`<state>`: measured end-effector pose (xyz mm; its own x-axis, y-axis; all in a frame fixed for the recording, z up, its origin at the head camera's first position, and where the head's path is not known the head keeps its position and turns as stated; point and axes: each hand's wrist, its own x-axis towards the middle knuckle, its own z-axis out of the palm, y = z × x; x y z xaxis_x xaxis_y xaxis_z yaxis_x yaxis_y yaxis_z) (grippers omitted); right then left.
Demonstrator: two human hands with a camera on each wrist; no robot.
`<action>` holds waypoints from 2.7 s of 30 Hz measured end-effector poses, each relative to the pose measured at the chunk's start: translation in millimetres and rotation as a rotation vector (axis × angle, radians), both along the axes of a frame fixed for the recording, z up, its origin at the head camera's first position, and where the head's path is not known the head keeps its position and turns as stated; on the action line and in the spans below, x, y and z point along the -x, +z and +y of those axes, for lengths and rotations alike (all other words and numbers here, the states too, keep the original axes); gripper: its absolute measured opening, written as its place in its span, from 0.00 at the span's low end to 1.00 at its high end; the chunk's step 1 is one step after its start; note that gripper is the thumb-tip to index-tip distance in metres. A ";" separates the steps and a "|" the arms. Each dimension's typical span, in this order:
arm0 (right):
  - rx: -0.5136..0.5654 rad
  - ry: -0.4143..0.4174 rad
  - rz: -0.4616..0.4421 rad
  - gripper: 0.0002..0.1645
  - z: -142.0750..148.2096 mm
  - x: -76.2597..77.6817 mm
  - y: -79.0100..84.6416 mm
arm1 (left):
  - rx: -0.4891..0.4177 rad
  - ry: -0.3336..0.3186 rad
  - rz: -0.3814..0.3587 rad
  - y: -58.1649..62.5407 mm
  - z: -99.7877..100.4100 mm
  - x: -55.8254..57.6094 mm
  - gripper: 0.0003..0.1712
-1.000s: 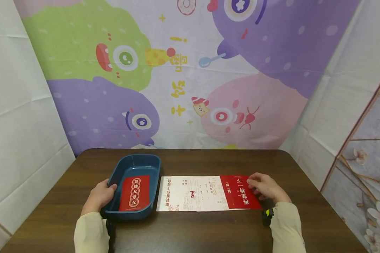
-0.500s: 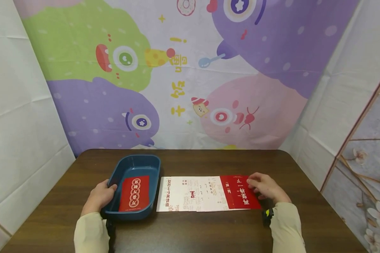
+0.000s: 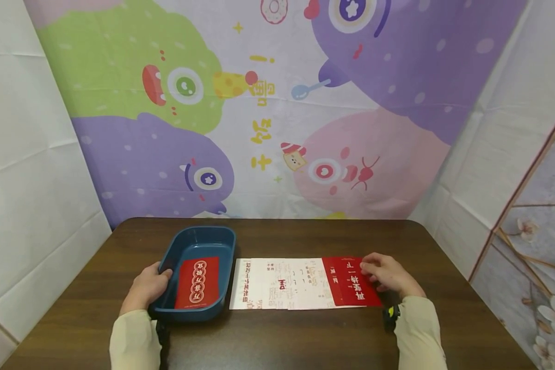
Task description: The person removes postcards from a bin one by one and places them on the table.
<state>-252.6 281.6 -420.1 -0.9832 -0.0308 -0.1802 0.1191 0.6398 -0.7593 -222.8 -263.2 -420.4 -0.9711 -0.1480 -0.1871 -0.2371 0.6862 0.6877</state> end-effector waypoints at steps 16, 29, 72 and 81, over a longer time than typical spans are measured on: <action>-0.017 0.020 0.030 0.27 -9.1 -2.2 7.5 | 0.004 0.000 0.004 0.3 0.9 -1.1 0.30; -0.209 0.238 0.256 0.18 -96.3 -6.7 34.3 | -0.004 -0.001 0.018 0.2 0.5 -1.5 0.29; -0.845 0.394 0.331 0.46 -398.9 -34.1 4.2 | 0.062 -0.002 0.100 -1.8 -2.2 -1.2 0.21; -0.818 0.365 0.293 0.55 -402.2 -33.5 -0.7 | 0.053 -0.002 0.088 -5.4 -3.0 -1.4 0.22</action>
